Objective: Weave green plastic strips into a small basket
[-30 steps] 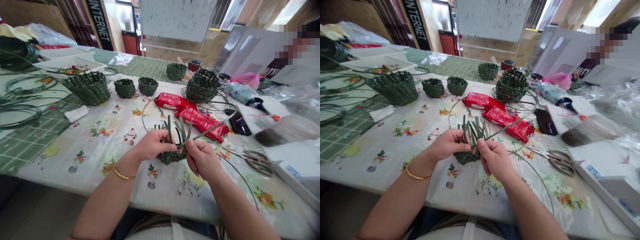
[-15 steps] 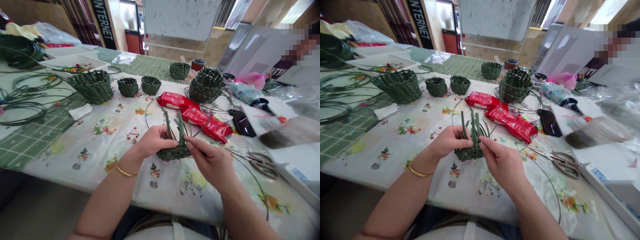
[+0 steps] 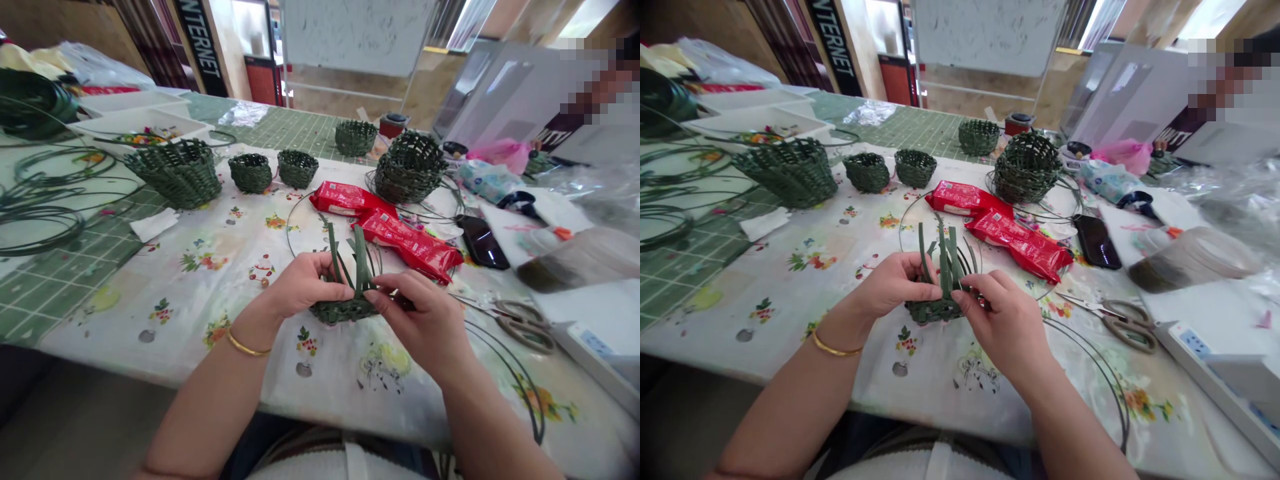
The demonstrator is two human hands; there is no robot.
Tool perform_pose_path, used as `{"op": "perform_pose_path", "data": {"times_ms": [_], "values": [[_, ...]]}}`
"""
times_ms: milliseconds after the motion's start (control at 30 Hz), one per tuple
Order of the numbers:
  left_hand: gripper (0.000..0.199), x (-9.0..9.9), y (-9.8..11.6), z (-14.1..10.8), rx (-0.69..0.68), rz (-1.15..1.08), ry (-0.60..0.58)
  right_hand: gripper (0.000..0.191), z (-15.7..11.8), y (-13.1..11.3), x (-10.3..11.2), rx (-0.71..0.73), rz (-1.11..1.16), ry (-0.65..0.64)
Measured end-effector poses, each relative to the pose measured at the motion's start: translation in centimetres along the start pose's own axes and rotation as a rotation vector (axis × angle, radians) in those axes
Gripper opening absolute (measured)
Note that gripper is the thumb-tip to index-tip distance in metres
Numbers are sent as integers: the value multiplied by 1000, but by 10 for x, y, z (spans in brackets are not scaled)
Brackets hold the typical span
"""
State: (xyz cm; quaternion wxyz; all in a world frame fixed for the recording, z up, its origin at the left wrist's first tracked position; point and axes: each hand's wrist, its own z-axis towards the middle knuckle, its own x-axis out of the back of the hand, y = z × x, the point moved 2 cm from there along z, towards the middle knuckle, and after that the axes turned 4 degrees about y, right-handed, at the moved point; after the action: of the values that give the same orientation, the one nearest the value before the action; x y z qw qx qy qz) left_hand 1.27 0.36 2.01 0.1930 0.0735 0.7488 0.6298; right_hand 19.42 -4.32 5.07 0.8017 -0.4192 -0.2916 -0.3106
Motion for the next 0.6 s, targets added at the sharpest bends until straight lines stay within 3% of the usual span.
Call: {"op": "perform_pose_path", "data": {"times_ms": [133, 267, 600], "values": [[22, 2, -1, 0, -9, -17, -12, 22, -3, 0, -3, 56, 47, -30], [20, 2, 0, 0, 5, -13, -27, 13, -1, 2, -3, 0, 2, -67], [24, -2, -2, 2, 56, -40, 83, 18, 5, 8, -3, -37, -2, -173]]}}
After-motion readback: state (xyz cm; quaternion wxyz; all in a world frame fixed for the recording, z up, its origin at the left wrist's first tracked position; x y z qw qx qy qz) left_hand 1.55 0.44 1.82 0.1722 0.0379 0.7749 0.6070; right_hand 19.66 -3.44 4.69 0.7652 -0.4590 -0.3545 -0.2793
